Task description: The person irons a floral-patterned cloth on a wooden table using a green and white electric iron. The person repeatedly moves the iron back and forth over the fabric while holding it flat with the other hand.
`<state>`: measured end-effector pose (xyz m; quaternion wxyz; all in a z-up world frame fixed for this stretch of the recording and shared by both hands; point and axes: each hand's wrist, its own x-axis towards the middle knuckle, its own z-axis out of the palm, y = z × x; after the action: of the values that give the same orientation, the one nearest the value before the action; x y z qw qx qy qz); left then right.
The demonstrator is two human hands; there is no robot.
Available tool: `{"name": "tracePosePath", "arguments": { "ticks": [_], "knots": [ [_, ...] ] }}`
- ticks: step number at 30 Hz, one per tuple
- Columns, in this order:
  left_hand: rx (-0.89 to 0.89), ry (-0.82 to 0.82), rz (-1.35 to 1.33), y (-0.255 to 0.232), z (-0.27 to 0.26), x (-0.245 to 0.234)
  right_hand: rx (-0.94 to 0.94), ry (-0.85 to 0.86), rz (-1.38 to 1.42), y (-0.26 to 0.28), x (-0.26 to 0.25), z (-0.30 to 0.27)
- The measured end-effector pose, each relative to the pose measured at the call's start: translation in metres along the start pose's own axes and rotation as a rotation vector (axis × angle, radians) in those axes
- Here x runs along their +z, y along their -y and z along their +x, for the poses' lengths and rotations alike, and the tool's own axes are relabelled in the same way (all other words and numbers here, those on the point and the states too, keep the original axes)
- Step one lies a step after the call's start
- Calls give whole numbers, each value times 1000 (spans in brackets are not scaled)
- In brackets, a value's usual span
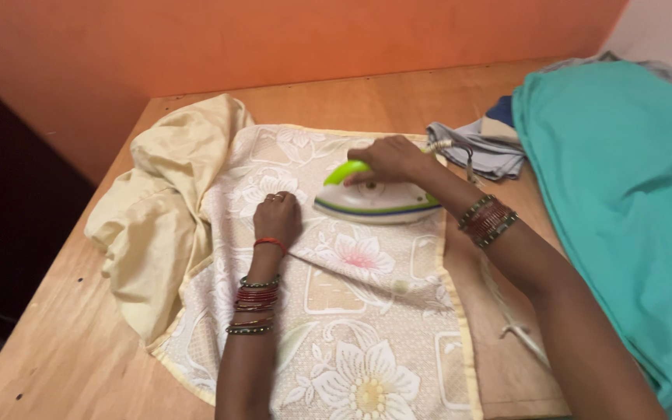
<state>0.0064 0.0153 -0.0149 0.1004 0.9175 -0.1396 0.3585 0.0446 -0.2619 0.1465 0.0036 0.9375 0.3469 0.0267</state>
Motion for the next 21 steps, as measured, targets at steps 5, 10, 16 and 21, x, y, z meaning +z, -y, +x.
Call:
{"name": "tracePosePath", "arguments": {
  "ticks": [5,10,16,21],
  "knots": [
    [-36,162,135,-3,4,-1,6,77,-30,8,-14,-68],
    [-9,386,131,-38,26,9,75,-270,85,-22,-4,-94],
    [5,868,-58,-111,59,14,201,-915,555,-66,15,-75],
    [-57,808,-44,-124,75,24,117,-1181,669,-70,32,-40]
  ]
}}
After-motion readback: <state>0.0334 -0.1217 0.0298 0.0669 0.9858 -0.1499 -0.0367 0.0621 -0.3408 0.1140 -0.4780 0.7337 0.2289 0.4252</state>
